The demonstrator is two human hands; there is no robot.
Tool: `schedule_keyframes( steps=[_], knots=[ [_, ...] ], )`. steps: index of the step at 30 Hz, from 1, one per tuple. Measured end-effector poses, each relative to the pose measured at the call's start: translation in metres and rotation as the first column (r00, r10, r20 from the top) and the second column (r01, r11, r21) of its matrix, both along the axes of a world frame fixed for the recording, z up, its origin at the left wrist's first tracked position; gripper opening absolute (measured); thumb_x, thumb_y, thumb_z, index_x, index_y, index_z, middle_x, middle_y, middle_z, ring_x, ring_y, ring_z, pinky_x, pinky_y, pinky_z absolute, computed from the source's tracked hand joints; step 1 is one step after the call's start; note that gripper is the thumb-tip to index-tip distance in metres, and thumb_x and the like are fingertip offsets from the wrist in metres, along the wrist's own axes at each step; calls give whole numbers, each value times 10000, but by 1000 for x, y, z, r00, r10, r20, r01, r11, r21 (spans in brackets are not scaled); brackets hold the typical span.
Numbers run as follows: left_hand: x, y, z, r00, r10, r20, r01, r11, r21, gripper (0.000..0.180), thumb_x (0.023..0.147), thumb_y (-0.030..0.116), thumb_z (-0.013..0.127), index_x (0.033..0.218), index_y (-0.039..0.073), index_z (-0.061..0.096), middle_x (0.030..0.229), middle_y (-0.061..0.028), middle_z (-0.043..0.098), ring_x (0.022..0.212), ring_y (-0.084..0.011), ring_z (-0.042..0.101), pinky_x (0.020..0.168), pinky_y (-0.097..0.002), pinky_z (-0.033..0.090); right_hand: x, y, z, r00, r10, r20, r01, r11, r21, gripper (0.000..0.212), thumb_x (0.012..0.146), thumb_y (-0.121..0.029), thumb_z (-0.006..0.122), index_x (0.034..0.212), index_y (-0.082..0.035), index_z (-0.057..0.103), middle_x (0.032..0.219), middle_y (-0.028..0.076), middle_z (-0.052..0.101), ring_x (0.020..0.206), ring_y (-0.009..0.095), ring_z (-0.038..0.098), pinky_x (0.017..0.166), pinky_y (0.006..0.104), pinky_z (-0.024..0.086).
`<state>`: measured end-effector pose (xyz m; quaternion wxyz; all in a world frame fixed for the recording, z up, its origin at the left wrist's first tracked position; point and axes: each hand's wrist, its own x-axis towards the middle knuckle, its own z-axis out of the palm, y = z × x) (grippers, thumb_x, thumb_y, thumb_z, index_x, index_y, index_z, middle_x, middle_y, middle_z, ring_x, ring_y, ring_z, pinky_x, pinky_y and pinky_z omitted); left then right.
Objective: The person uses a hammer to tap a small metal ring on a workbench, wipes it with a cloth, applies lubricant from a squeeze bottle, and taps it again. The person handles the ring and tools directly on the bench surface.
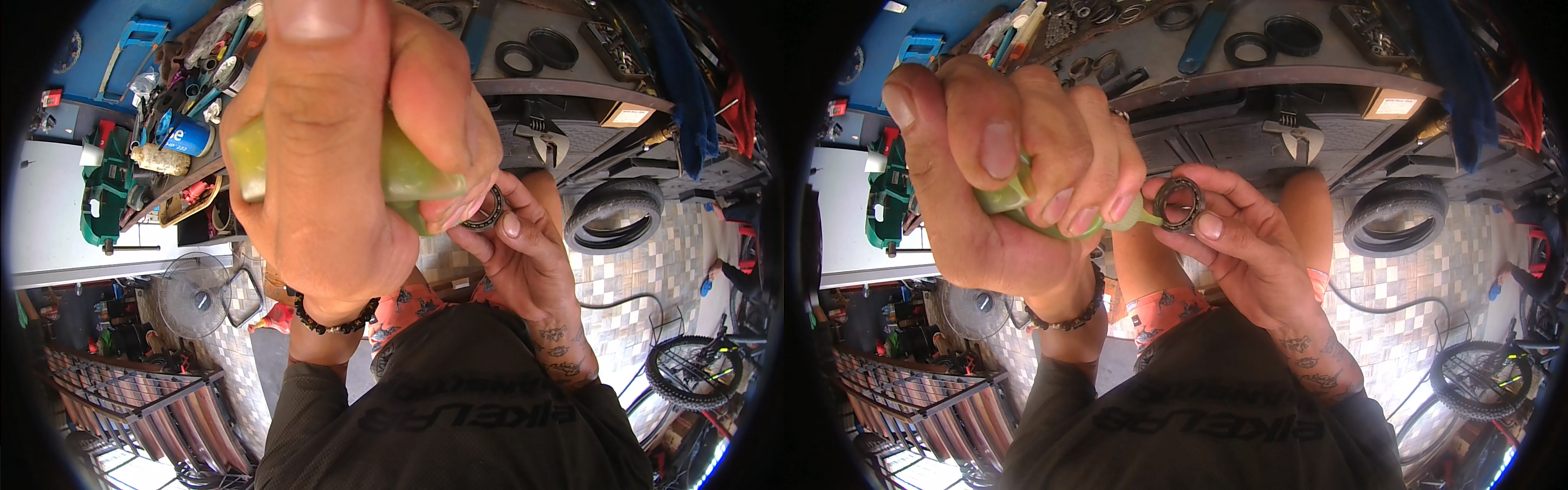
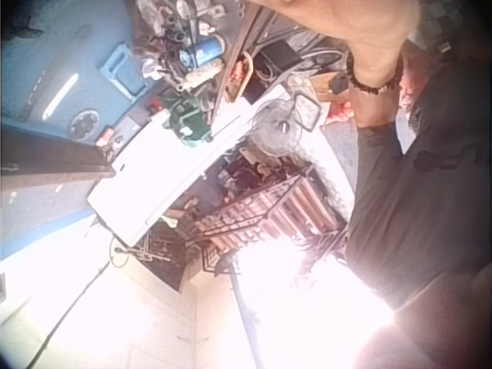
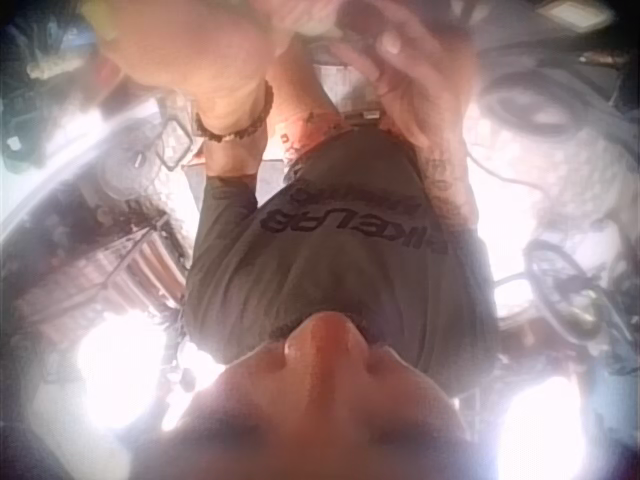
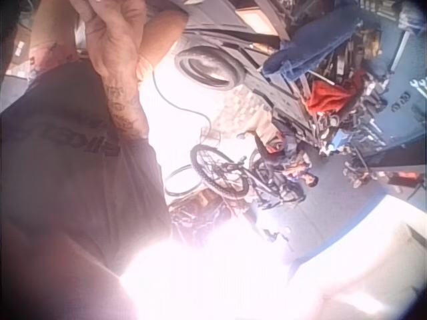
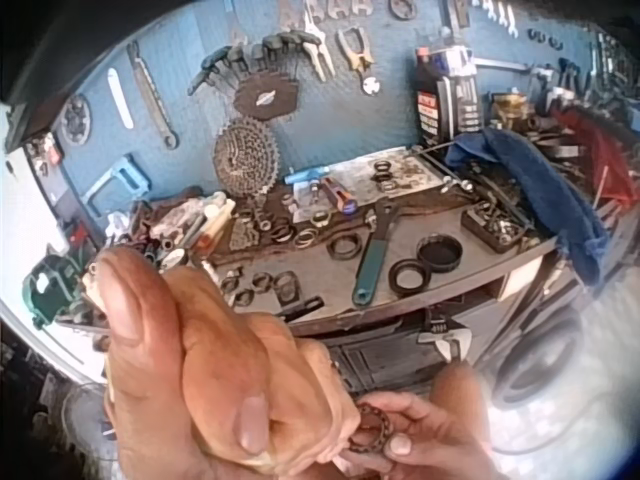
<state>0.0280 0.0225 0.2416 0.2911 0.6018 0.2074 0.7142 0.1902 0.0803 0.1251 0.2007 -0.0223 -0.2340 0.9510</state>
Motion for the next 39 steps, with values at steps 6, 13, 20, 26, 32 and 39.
schedule_keyframes(
  steps=[6,13,20,26,32,39],
  knots=[
    [-5,7,-2,997,-53,-51,57,995,77,495,1164,416,171,961,107,499,634,-66,474,456,-152,383,432,-341,423,0,0,0,1000,-1,-2,1,1000,20,446,1032,-51,603,1463,-6,494,1448,219,589,1347,274,596,1149,415,514],
    [-5,-3,3,988,32,-150,-46,995,-94,478,1163,393,174,976,110,512,648,-71,485,465,-161,390,440,-349,433,2,1,1,1000,2,15,-2,1000,15,454,1025,-42,618,1462,-16,499,1461,212,580,1354,268,592,1136,399,527],
    [-3,-4,8,985,50,-165,-71,989,-127,440,1156,357,184,993,113,512,658,-78,489,470,-167,394,447,-355,437,0,1,1,1000,-3,8,3,1000,19,458,1017,-34,629,1458,-21,505,1462,206,581,1360,258,586,1123,392,539],
    [-3,-5,6,987,48,-153,-69,988,-137,429,1152,347,186,993,117,511,660,-79,490,472,-171,395,450,-359,438,0,0,-1,1000,-3,1,3,1000,11,466,1005,-17,636,1455,-29,512,1465,193,582,1357,256,589,1122,396,541],
    [-3,-6,5,987,51,-149,-73,986,-147,417,1148,338,189,992,121,509,663,-79,490,474,-175,397,453,-363,439,-1,0,-3,1000,-1,1,1,1000,12,474,993,-6,647,1448,-36,519,1467,184,581,1354,255,592,1130,400,534],
    [-4,-7,3,992,38,-119,-54,990,-130,421,1147,341,188,989,122,511,664,-77,491,475,-176,402,453,-364,438,-1,-1,-2,1000,-8,6,8,1000,-1,474,989,5,645,1444,-36,518,1463,178,584,1349,253,596,1138,405,527]
  ],
)
